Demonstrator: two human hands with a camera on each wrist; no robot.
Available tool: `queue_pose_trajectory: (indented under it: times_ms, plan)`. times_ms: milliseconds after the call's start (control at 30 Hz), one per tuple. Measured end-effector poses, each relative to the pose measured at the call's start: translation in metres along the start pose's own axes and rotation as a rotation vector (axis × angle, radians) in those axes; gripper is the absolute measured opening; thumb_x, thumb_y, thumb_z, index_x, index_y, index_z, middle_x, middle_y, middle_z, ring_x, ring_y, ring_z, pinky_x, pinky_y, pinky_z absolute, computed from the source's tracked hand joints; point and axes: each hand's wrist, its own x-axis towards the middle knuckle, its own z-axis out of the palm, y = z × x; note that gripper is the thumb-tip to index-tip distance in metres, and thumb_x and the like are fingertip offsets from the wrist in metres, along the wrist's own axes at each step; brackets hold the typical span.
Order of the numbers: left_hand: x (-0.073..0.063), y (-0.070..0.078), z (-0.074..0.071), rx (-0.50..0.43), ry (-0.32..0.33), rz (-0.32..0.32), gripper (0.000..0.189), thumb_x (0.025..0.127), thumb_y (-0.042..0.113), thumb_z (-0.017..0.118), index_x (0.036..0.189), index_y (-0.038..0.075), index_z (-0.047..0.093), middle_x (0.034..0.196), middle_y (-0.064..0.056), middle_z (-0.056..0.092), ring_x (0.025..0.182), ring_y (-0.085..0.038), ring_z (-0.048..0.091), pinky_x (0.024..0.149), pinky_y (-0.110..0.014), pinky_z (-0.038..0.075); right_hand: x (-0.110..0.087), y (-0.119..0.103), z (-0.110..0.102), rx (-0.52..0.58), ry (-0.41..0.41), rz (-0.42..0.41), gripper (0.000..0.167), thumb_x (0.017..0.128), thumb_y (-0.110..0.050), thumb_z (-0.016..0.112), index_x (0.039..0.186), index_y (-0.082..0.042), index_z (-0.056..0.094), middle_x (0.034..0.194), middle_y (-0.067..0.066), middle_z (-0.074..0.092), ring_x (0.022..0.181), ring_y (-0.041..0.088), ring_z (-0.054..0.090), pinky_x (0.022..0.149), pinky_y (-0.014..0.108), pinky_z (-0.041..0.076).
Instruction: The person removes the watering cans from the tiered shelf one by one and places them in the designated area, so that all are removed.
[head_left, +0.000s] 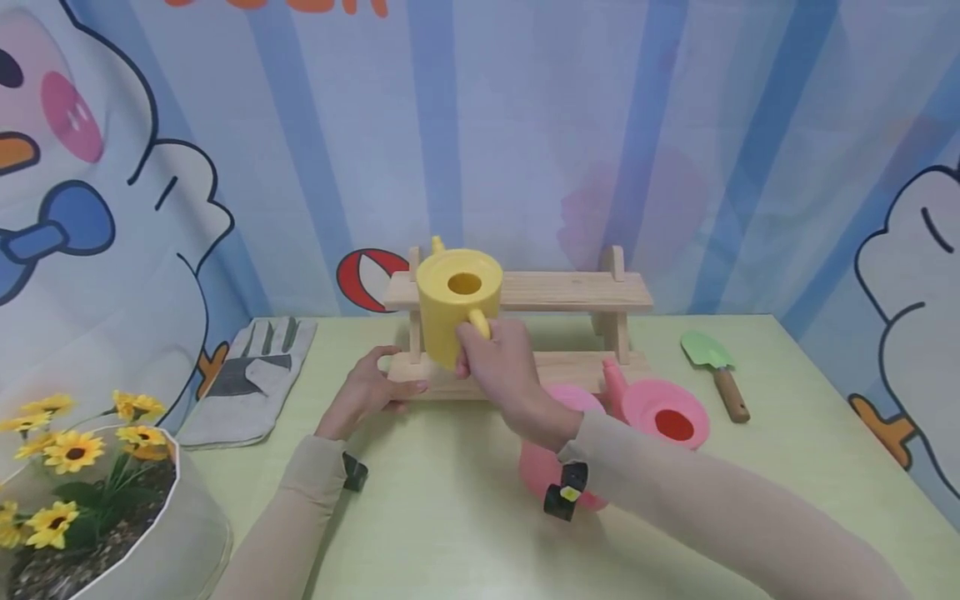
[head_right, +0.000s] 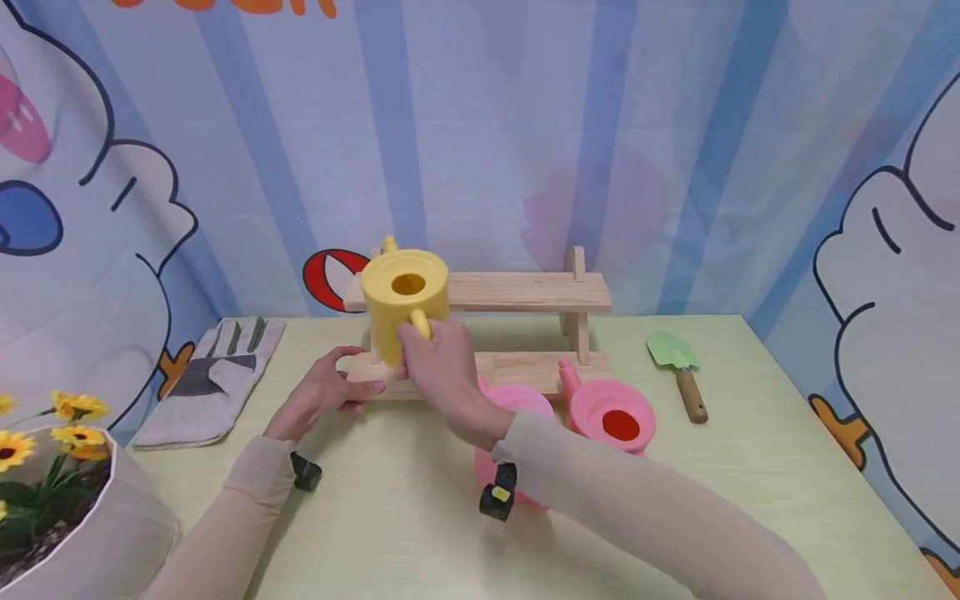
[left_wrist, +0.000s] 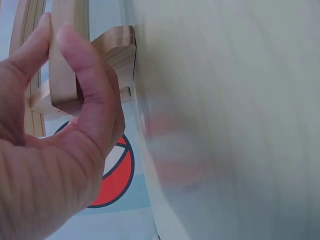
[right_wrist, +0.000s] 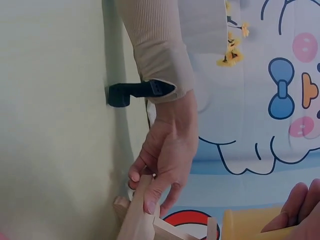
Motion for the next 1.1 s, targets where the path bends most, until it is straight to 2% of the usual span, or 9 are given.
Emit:
queue_pose_trajectory:
  times_ms: [233,433,567,767,933,1100]
  plan:
    - [0.001,-0.001,0.0,-0.022,-0.004,-0.006,0.097,0.093,0.033,0.09,0.168,0.016,0.031,0.132,-0.02,0.067,0.072,-0.013,0.07,0.084,-0.028,0.054,-0.015,0.011,0.0,0.013,-0.032,0.025,0.033,0.099,-0.014,0.056,0.066,-0.011,0.062,0.059,-0.001,0.061,0.057,0.015,0.044,0.055,0.027,0.034]
    - [0.002,-0.004,0.001,-0.06,-0.01,0.006,0.094,0.094,0.026,0.089,0.167,0.014,0.032,0.128,-0.021,0.066,0.07,-0.013,0.069,0.077,-0.024,0.055,-0.024,0.019,0.001,-0.001,-0.044,0.078,0.032,0.101,-0.016,0.057,0.07,-0.011,0.062,0.061,0.0,0.062,0.061,0.017,0.049,0.058,0.027,0.038]
    - [0.002,-0.005,0.001,-0.071,-0.015,0.027,0.091,0.095,0.021,0.087,0.167,0.012,0.032,0.125,-0.02,0.066,0.067,-0.012,0.068,0.074,-0.024,0.056,-0.029,0.024,0.0,-0.016,-0.038,0.082,0.031,0.1,-0.015,0.057,0.07,-0.01,0.063,0.061,0.0,0.062,0.062,0.017,0.05,0.059,0.026,0.038]
    - [0.001,-0.003,0.002,-0.079,-0.016,0.022,0.09,0.095,0.02,0.086,0.167,0.012,0.033,0.126,-0.021,0.065,0.068,-0.012,0.068,0.073,-0.024,0.056,-0.037,0.03,0.0,-0.031,-0.054,0.103,0.03,0.101,-0.015,0.058,0.072,-0.008,0.065,0.063,0.001,0.064,0.062,0.016,0.048,0.057,0.026,0.035]
    - [-0.001,-0.002,0.001,-0.043,-0.006,0.003,0.088,0.096,0.022,0.085,0.167,0.015,0.034,0.131,-0.021,0.063,0.072,-0.013,0.068,0.077,-0.024,0.055,-0.044,0.036,0.001,-0.017,-0.088,0.098,0.028,0.101,-0.015,0.058,0.075,-0.006,0.065,0.064,0.001,0.064,0.063,0.016,0.049,0.057,0.025,0.036]
    - [-0.001,-0.001,0.001,-0.031,-0.007,0.011,0.085,0.097,0.018,0.082,0.166,0.014,0.034,0.127,-0.02,0.063,0.07,-0.012,0.068,0.077,-0.024,0.055,-0.053,0.043,0.001,-0.053,-0.121,0.128,0.029,0.103,-0.018,0.058,0.077,-0.008,0.066,0.065,0.001,0.065,0.056,0.014,0.043,0.051,0.024,0.031]
